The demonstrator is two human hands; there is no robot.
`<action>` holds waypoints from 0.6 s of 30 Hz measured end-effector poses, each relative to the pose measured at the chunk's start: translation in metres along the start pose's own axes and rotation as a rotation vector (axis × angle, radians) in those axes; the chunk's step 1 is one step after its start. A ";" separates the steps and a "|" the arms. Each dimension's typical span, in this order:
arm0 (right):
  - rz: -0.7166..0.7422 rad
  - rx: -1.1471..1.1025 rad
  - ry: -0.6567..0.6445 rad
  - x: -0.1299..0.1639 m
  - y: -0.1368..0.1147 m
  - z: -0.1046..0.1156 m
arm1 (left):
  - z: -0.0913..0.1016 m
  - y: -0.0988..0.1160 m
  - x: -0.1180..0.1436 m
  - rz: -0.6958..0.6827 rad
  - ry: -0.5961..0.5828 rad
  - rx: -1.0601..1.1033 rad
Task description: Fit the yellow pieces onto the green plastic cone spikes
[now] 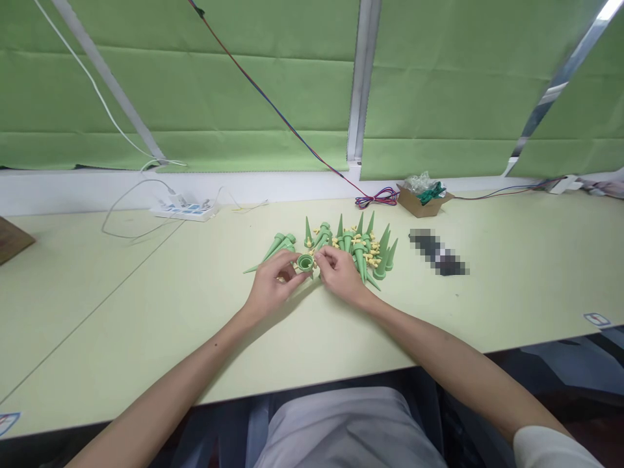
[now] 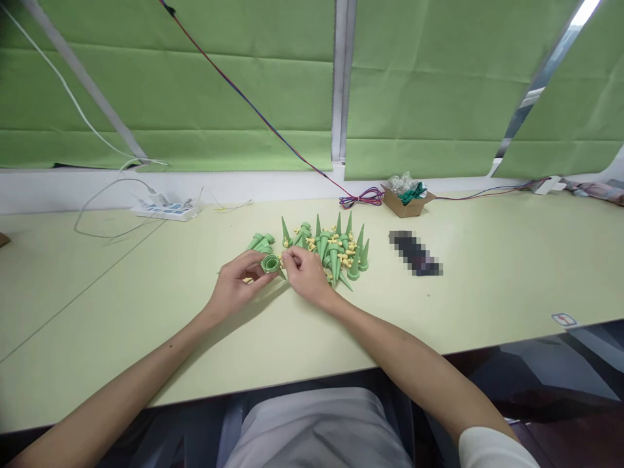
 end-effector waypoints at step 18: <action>0.045 -0.055 0.057 0.004 -0.002 0.005 | -0.019 -0.014 -0.003 0.362 -0.275 0.648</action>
Point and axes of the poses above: each hand's wrist, its own x-axis away from the middle knuckle, its own z-axis out of the back of the hand, y = z × x, the point moved 6 cm from there along -x, towards the middle knuckle, and after that the axes turned 12 degrees about -y, right-handed, at the moved point
